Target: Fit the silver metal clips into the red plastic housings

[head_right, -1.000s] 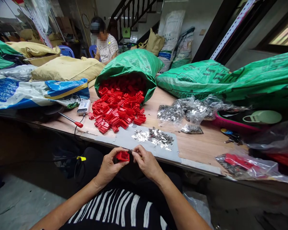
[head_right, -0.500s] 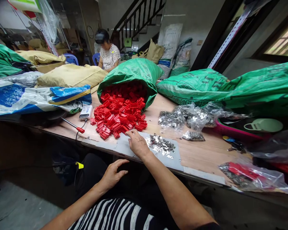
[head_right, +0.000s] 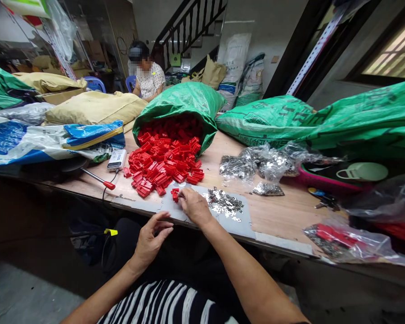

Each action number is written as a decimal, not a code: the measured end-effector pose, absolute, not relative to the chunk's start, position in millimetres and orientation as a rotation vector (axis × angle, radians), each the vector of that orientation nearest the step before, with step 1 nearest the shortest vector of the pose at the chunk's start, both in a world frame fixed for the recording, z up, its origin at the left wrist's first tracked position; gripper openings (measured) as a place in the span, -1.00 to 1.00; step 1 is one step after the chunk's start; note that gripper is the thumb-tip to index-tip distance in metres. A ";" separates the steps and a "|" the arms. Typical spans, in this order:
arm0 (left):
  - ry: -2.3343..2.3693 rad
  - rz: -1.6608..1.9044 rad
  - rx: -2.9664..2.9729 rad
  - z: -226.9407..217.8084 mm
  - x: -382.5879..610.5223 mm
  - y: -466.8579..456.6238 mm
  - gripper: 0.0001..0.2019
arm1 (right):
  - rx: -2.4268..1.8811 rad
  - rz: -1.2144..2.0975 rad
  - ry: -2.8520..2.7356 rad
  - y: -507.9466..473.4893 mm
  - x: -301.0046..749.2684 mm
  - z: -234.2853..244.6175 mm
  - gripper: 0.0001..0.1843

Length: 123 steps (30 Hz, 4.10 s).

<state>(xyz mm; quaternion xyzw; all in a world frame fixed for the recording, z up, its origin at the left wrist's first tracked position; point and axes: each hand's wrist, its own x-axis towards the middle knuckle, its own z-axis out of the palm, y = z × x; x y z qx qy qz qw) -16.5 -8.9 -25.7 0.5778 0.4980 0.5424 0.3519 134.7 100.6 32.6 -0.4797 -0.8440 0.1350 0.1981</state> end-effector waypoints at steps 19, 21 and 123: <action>0.849 1.281 0.796 -0.8 -3.3 -14.2 -0.79 | -1.718 0.448 -1.915 41.4 225.3 24.3 -0.86; 0.735 1.246 0.632 4.0 -3.7 -14.8 -0.76 | -1.830 0.283 -1.961 48.1 236.6 20.5 -0.86; 0.816 1.408 0.654 14.2 3.0 -20.5 -0.62 | -1.587 0.312 -2.353 89.0 184.5 25.2 -0.86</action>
